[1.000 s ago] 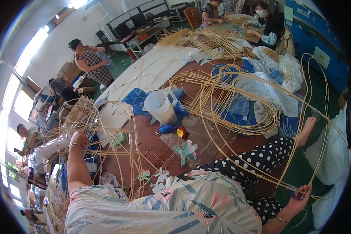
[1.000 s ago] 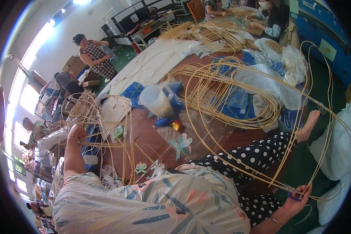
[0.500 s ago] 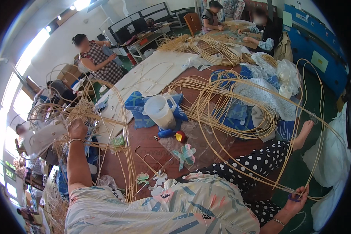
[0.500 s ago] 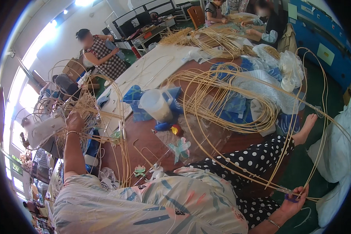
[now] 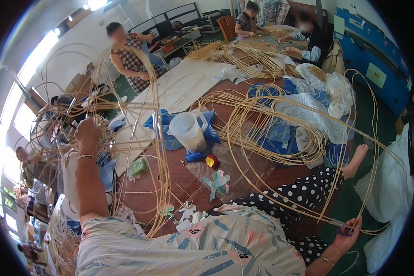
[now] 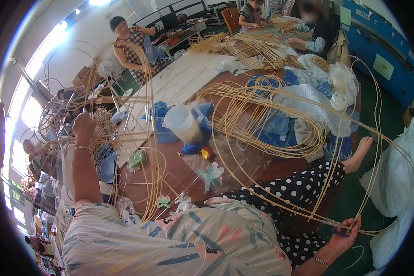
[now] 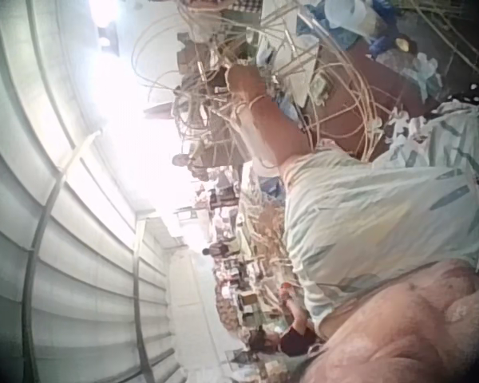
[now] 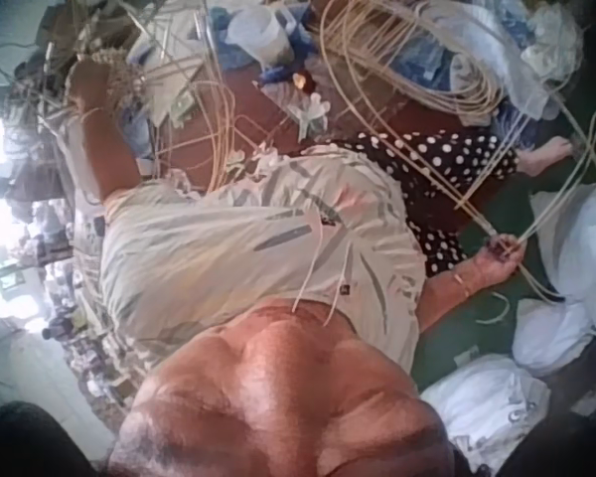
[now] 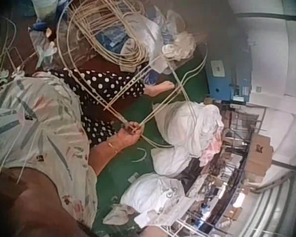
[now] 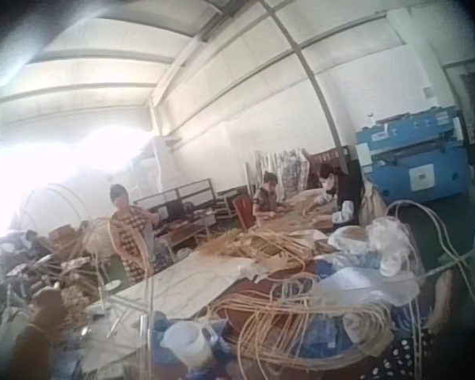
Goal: The person sits on the floor in a workshop and weaves thin bamboo strips into a basket frame. They use a small tool to thread the strips through the structure and tie them with string. The person occasionally picks up new strips from a pile on the table and continues the weaving process.
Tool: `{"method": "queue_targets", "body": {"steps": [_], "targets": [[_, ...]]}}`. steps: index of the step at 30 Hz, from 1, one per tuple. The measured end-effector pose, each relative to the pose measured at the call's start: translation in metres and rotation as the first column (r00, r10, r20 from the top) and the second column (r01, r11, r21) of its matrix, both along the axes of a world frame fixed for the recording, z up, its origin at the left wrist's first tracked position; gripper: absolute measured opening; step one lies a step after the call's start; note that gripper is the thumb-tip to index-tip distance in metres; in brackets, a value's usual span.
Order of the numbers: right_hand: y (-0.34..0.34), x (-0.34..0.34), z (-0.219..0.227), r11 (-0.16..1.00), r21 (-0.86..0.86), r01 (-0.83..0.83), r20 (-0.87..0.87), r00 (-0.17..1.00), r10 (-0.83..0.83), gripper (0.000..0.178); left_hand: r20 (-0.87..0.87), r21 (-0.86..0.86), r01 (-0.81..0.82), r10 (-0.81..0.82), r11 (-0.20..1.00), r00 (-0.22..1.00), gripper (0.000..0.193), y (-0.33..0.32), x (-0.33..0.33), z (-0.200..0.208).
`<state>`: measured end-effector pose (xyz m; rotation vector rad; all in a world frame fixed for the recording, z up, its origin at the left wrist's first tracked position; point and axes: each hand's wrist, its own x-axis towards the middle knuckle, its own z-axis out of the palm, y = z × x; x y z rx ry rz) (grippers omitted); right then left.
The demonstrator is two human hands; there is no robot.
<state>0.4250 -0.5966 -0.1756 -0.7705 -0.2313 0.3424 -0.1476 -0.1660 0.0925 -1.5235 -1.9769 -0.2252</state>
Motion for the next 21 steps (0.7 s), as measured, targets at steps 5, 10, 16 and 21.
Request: {"method": "queue_targets", "body": {"steps": [5,10,16,21], "targets": [[-0.003,0.0,0.0,1.0,-0.001,0.02,0.003,1.0,-0.02,0.043,0.12,0.145,0.118,-0.135,0.982,0.984,0.02,0.006,0.013,0.005],[-0.004,-0.007,0.004,0.998,-0.02,0.065,-0.017,0.998,-0.065,0.044,0.112,0.415,0.35,-0.429,0.84,0.896,0.019,0.016,0.043,0.007],[-0.01,-0.009,0.0,0.997,-0.015,0.076,-0.021,0.997,-0.076,0.044,-0.043,0.56,0.496,-0.575,0.663,0.817,0.019,0.009,0.082,0.012],[-0.023,-0.009,-0.005,0.994,-0.003,0.11,-0.007,0.994,-0.11,0.043,-0.083,0.5,0.568,-0.616,0.654,0.783,0.023,0.016,0.101,0.015]]}}
